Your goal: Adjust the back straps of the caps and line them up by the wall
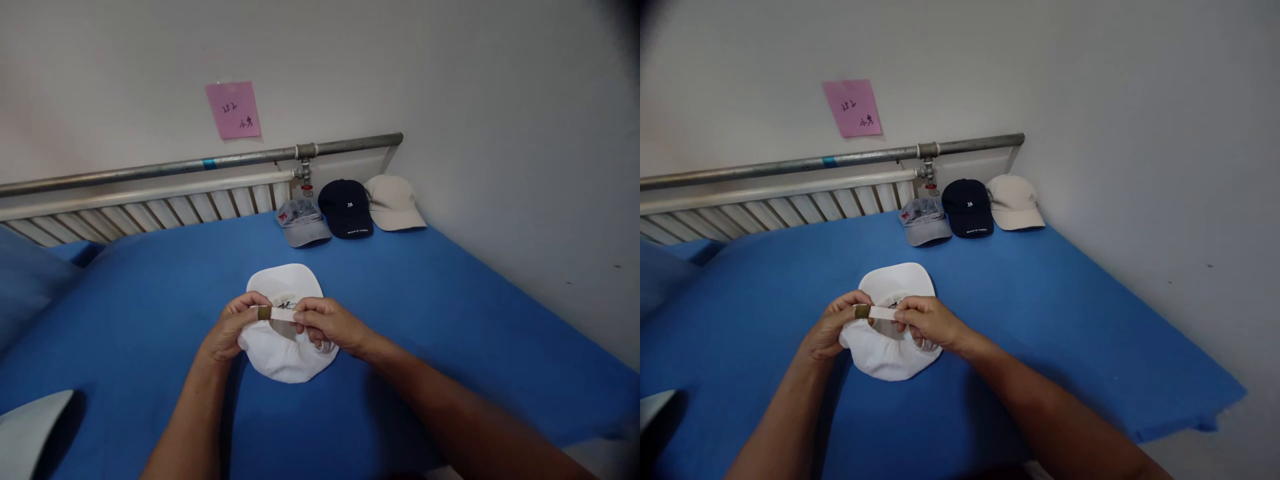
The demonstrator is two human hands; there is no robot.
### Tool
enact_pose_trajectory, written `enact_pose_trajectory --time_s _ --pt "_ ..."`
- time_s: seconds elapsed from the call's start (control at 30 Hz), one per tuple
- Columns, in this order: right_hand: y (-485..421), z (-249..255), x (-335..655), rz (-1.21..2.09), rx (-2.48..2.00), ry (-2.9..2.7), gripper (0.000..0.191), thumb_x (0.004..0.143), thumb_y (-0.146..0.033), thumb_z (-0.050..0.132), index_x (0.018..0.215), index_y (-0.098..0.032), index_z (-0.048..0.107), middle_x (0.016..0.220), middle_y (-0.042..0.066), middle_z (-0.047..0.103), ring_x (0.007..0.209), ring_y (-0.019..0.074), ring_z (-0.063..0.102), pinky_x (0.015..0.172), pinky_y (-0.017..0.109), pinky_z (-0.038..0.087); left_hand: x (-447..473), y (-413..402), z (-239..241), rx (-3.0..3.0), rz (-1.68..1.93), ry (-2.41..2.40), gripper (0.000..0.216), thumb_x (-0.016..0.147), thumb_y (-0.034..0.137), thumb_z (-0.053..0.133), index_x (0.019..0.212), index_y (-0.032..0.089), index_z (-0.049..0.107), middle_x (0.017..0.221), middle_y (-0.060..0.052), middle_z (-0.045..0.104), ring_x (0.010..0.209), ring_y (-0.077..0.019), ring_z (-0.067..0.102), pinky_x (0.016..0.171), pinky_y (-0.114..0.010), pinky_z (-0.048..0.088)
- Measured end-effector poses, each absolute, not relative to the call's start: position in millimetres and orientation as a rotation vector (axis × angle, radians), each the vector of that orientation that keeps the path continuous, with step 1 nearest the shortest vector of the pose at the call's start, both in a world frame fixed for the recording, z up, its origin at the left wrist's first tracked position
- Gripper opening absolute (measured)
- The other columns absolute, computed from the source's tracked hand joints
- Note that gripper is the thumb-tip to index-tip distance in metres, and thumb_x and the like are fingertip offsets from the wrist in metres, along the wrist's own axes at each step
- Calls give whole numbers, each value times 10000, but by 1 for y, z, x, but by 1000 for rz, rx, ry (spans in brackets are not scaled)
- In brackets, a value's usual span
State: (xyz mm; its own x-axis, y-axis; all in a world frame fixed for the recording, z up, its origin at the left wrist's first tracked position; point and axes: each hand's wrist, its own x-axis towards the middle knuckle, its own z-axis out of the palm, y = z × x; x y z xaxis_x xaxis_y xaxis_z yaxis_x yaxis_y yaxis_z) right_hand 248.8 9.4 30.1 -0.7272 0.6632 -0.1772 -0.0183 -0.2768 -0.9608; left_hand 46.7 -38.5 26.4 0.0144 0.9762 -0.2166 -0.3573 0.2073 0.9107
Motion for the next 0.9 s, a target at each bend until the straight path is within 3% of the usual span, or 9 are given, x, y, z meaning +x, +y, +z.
enact_pose_trajectory --time_s 0.67,0.9 --pt "9 28 244 2037 -739 -1556 138 777 -294 600 733 -162 597 637 -37 577 406 27 362 417 180 349 52 -36 23 816 1126 1001 304 555 303 852 750 134 690 616 -18 675 465 -94 556 446 -176 373" --pt "8 41 251 1820 -815 -1732 148 794 -268 602 706 -152 630 552 -40 524 533 73 463 525 199 354 50 -36 22 785 1175 1039 288 541 272 847 740 144 683 601 -6 664 449 -91 543 442 -180 380"
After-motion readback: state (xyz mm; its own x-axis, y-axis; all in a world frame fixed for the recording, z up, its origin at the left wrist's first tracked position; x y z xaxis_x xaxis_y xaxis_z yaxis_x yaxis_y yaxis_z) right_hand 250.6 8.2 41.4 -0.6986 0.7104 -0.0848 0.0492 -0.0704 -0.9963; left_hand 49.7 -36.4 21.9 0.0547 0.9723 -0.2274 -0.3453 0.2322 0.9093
